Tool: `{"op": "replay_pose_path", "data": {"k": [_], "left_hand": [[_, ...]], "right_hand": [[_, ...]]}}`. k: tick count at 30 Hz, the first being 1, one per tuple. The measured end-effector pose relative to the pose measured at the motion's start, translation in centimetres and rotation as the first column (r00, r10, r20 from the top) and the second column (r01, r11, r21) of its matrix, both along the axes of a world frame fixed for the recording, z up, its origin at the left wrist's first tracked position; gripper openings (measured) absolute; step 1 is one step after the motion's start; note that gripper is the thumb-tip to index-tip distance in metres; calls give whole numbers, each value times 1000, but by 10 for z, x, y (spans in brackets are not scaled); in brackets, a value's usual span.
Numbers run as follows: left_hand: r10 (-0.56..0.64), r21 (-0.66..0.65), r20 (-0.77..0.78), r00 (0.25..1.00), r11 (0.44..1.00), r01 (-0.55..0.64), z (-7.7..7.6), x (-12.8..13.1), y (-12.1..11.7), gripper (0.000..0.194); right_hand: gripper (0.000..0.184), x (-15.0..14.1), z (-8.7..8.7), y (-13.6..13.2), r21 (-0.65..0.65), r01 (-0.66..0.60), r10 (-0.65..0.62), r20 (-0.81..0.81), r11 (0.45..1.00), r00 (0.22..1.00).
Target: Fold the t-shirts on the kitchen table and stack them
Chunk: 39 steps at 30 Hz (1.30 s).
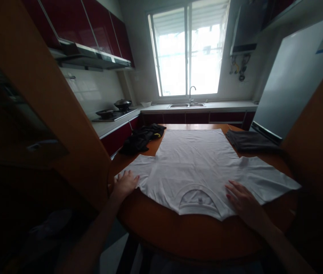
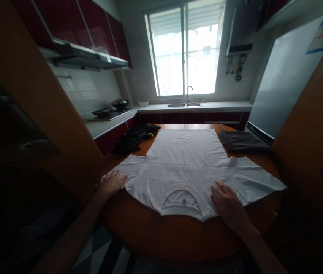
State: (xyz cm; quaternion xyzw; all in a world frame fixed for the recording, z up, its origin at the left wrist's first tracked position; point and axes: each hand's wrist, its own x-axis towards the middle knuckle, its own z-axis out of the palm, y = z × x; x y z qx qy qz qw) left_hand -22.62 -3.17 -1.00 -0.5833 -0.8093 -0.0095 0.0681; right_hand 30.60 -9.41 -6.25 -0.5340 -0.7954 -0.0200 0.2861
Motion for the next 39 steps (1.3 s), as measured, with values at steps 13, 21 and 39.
{"op": "replay_pose_path", "data": {"k": [13,21,39], "left_hand": [[-402,148,148,904,912,382,-16,-28,10,60],[-793,248,276,543,604,757,16,62,-5,46],[-793,29,209,573,591,806,50,133,5,63]], "right_hand": [[41,4,-4,0,0,6,-6,1,1000,1000],[45,-19,10,3,-34,-1,1,-6,999,1000],[65,-56,72,41,-447,50,32,174,893,984]]}}
